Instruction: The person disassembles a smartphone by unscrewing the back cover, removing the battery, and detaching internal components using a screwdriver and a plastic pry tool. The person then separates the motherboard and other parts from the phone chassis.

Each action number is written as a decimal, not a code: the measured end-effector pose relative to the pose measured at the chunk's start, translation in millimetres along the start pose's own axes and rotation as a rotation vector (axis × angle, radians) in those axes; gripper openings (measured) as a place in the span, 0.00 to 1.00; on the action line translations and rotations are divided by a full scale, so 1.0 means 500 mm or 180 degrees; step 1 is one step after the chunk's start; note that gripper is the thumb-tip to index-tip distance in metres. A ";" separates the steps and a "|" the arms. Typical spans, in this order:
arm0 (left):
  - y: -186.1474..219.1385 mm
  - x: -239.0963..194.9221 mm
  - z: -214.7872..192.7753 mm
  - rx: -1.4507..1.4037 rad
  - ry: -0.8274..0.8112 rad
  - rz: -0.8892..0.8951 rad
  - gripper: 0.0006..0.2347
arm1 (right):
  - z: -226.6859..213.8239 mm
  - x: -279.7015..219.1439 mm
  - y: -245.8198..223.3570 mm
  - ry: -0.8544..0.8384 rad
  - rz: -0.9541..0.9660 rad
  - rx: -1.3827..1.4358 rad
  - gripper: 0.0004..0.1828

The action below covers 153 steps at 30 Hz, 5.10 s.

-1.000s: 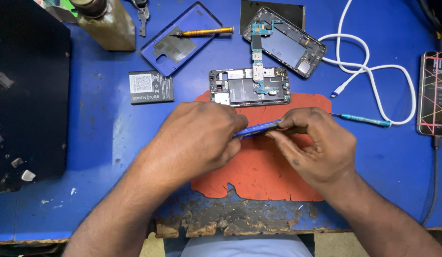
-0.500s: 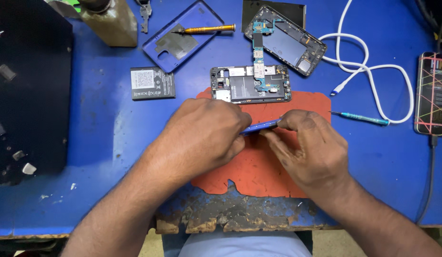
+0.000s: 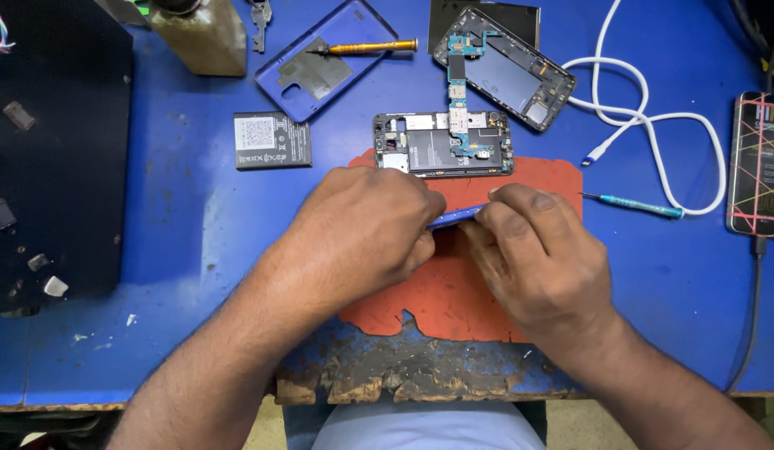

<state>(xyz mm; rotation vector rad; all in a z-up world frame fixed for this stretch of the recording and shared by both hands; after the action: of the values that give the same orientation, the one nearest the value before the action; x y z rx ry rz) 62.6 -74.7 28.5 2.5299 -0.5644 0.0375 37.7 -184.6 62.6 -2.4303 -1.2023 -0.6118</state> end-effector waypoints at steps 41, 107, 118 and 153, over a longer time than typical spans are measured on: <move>0.003 0.006 0.001 0.0037 -0.0175 0.0197 0.07 | 0.047 0.004 0.063 -0.0744 0.0597 0.0626 0.21; 0.059 -0.004 -0.030 0.0256 0.0424 0.0475 0.07 | 0.032 -0.016 0.090 -0.0043 0.0679 0.1177 0.20; 0.059 0.003 -0.019 0.0088 0.0780 0.0292 0.09 | 0.005 0.000 0.037 -0.0205 0.0330 0.0084 0.22; 0.057 -0.004 -0.020 -0.0203 0.1260 0.0048 0.09 | 0.047 -0.015 0.105 -0.0200 0.1185 0.1054 0.23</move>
<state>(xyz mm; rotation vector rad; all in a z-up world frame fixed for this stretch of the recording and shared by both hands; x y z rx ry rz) 50.1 -90.4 50.9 2.3663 -0.4159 0.5051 81.0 -208.2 32.3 -2.3111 -0.7665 -0.2083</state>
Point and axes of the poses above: each hand's wrist, its own x-axis towards the middle knuckle, its own z-axis out of the palm, y = z × x, the point moved 10 cm from there along x, towards the middle knuckle
